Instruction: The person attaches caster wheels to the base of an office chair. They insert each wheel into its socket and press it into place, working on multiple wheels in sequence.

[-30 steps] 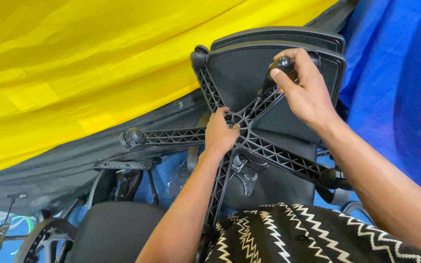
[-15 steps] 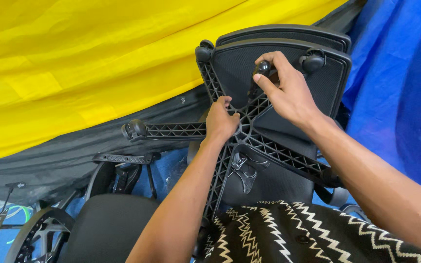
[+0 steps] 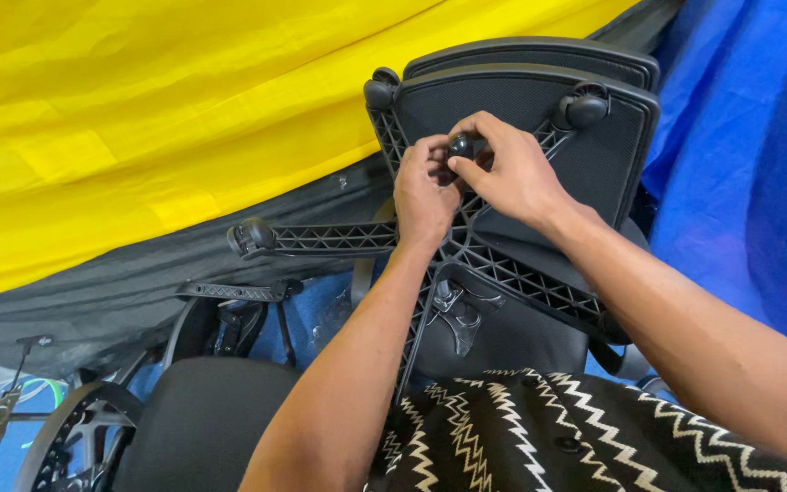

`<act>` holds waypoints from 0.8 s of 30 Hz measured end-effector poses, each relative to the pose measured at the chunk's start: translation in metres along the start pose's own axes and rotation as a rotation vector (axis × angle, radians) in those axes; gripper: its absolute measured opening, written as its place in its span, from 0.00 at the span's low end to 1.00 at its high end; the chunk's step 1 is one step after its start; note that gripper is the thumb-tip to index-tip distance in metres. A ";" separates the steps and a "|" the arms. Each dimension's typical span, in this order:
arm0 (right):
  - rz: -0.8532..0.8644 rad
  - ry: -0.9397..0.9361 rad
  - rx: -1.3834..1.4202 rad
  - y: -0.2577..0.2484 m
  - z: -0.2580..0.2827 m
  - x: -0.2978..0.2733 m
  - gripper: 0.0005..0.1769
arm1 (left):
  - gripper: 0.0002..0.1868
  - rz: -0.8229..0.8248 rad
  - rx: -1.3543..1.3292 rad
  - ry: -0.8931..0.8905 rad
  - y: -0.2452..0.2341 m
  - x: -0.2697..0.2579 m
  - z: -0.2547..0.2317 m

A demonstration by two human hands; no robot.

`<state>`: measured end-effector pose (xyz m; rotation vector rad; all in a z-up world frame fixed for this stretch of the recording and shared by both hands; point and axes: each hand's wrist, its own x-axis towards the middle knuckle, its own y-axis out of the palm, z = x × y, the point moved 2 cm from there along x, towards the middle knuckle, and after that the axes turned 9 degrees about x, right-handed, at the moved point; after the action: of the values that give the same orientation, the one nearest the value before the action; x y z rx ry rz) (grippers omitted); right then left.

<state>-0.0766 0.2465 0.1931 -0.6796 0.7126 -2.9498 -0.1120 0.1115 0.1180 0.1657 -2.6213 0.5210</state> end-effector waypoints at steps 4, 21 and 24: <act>0.000 0.084 -0.104 -0.001 -0.006 0.011 0.20 | 0.27 -0.065 -0.008 0.029 -0.003 -0.003 -0.015; 0.022 0.085 -0.105 -0.012 -0.017 0.029 0.21 | 0.29 -0.095 0.197 0.049 0.005 0.013 0.001; -0.055 0.103 -0.114 -0.012 -0.014 0.027 0.24 | 0.28 0.066 -0.061 -0.118 0.006 0.021 0.010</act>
<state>-0.1063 0.2601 0.1983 -0.5653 0.8896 -3.0320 -0.1360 0.1131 0.1178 0.0937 -2.7615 0.4654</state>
